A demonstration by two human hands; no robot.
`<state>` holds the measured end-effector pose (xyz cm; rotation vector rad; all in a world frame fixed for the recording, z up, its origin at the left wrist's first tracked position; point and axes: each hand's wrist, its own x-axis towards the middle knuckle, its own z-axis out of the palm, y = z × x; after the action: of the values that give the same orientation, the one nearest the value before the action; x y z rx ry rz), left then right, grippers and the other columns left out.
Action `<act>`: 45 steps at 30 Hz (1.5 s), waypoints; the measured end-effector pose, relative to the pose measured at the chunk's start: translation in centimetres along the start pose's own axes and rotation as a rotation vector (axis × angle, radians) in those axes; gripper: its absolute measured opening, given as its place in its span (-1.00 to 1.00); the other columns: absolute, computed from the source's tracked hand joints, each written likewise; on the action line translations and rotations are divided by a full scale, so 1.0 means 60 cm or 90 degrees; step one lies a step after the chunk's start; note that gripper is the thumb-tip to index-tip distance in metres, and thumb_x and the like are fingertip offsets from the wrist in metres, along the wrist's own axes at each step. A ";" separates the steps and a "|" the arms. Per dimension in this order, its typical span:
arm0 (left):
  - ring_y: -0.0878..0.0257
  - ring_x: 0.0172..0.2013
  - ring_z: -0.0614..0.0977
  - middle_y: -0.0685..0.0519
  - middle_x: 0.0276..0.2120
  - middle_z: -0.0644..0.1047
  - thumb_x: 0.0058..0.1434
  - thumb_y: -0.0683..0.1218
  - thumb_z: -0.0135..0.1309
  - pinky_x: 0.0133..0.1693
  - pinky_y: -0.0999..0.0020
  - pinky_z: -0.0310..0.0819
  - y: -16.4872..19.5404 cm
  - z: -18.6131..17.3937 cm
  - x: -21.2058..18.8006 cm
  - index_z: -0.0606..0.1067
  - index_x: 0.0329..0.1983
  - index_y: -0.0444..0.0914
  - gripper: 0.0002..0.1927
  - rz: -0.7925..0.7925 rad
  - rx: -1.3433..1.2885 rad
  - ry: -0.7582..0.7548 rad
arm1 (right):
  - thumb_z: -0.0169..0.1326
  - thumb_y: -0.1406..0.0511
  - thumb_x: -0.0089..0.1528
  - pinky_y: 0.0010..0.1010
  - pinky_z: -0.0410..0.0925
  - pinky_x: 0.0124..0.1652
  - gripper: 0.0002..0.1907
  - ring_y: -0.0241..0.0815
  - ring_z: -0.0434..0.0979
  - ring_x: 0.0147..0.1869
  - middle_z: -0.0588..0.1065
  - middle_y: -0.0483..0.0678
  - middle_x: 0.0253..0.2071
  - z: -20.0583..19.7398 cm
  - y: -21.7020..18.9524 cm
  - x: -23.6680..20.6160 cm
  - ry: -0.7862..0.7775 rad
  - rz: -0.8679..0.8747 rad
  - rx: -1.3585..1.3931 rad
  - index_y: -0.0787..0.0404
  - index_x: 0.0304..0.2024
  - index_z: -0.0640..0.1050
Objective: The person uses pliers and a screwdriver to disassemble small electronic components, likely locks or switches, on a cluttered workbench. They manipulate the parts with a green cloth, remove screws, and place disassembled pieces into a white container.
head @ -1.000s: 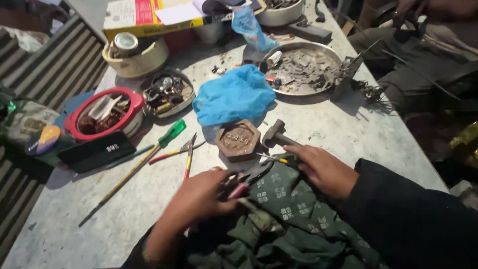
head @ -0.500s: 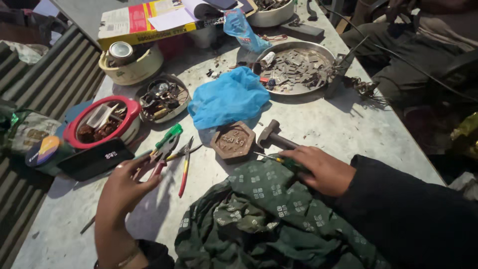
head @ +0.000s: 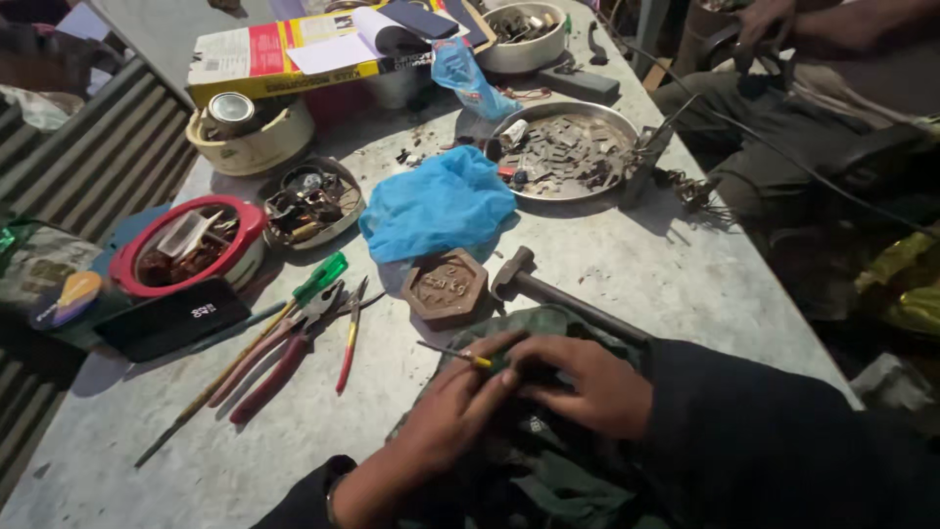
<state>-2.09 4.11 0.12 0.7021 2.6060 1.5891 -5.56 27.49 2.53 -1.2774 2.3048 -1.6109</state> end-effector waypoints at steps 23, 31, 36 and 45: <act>-0.19 0.21 0.44 -0.25 0.20 0.46 0.04 0.26 0.24 0.22 0.05 0.30 -0.088 -0.213 0.081 0.42 0.25 -0.23 -0.22 -0.050 0.593 0.136 | 0.14 0.30 0.13 -0.17 0.40 -0.04 -0.59 0.03 0.50 0.05 0.53 -0.05 -0.09 -0.129 0.107 0.022 0.003 0.110 -0.639 0.07 0.06 0.54; -0.19 0.10 0.53 -0.27 0.18 0.43 0.06 0.34 0.21 0.10 0.04 0.42 -0.096 -0.164 0.141 0.16 0.49 -0.11 -0.01 -0.133 0.388 -0.051 | 0.23 0.10 0.17 -0.17 0.35 0.06 -0.47 0.04 0.49 0.07 0.55 -0.03 -0.02 -0.204 0.036 0.041 -0.076 0.067 -0.561 0.06 0.16 0.50; -0.14 -0.01 0.60 -0.24 -0.02 0.56 0.00 0.33 0.24 0.01 0.06 0.47 -0.116 -0.156 0.138 0.19 0.45 -0.15 0.00 -0.096 0.349 -0.038 | 0.20 0.20 0.18 -0.12 0.38 0.11 -0.37 0.12 0.52 0.13 0.52 0.19 0.05 -0.310 0.064 0.229 0.018 0.068 -0.656 0.16 0.30 0.43; -0.21 -0.07 0.55 -0.29 -0.09 0.52 0.04 0.32 0.25 0.01 -0.04 0.40 -0.126 -0.100 0.158 0.24 0.40 -0.27 -0.02 0.058 0.425 0.086 | 0.07 0.03 0.32 -0.18 0.47 -0.21 -0.48 -0.19 0.48 -0.12 0.47 -0.06 -0.06 -0.356 0.130 0.502 0.376 0.214 -0.060 0.15 0.22 0.40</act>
<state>-14.84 -0.27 -1.31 0.7515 3.2641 0.7656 -40.00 25.11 17.81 -0.3997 2.7423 -1.9540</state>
